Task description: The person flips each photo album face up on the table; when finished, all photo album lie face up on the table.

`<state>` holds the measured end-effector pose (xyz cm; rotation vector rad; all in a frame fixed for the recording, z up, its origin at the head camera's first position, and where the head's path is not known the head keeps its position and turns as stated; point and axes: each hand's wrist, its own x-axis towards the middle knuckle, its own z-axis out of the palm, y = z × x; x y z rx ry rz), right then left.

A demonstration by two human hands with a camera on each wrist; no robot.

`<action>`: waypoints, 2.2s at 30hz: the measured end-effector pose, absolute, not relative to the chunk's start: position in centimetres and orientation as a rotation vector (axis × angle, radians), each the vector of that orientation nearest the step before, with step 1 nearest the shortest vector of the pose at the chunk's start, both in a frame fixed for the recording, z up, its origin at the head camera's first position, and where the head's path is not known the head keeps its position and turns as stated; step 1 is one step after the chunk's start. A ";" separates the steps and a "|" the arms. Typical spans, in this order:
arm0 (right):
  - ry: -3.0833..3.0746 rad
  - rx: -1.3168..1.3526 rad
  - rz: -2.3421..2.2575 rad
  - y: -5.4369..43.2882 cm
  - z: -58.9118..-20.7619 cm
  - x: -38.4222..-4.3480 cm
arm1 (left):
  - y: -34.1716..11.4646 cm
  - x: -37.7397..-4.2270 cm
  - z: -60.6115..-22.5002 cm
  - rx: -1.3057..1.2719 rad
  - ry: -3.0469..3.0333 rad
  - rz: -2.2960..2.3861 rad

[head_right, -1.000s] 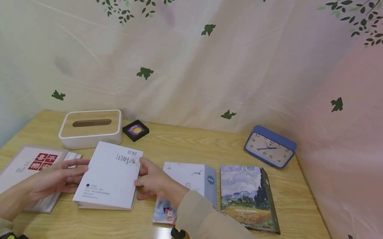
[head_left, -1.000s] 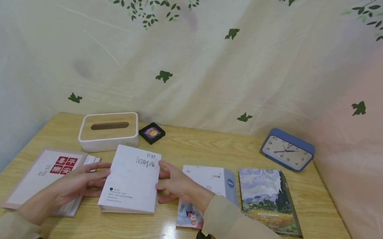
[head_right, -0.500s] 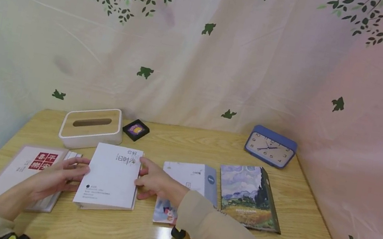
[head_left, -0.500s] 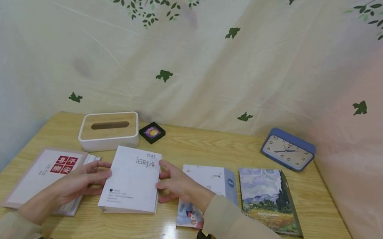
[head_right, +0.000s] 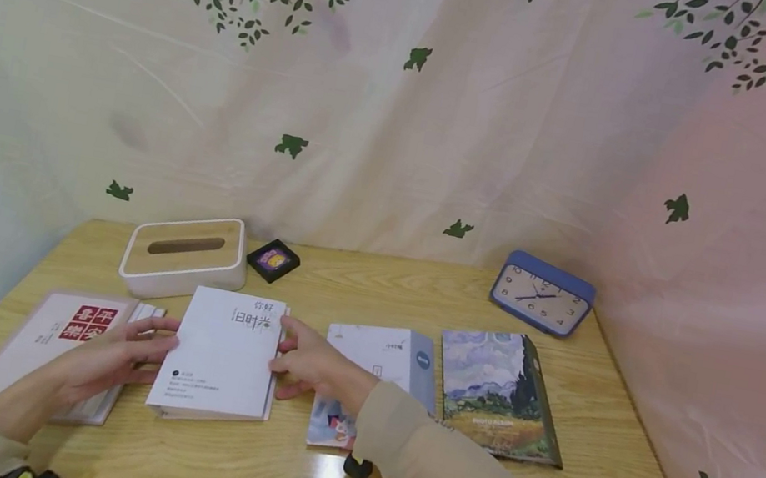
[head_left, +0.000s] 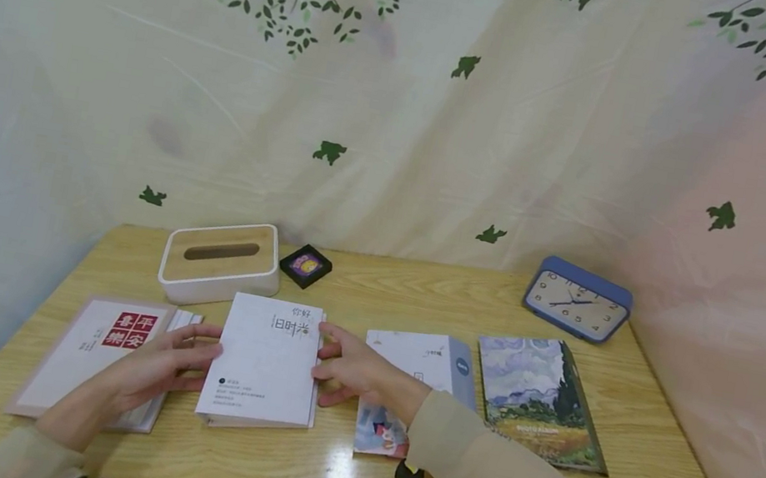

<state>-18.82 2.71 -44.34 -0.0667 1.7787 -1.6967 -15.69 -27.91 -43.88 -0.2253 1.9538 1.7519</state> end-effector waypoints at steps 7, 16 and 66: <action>1.786 -0.071 -1.692 2.8 -44.3 -18.7 | -27.9 -15.5 -43.7 -0.197 1.962 1.743; 1.874 -0.225 -1.582 4.2 -42.6 -18.1 | -27.3 -15.9 -40.2 -0.001 2.206 1.636; 2.260 -0.251 -1.565 23.2 -41.8 -14.5 | -9.3 -15.6 -41.9 0.387 2.158 1.486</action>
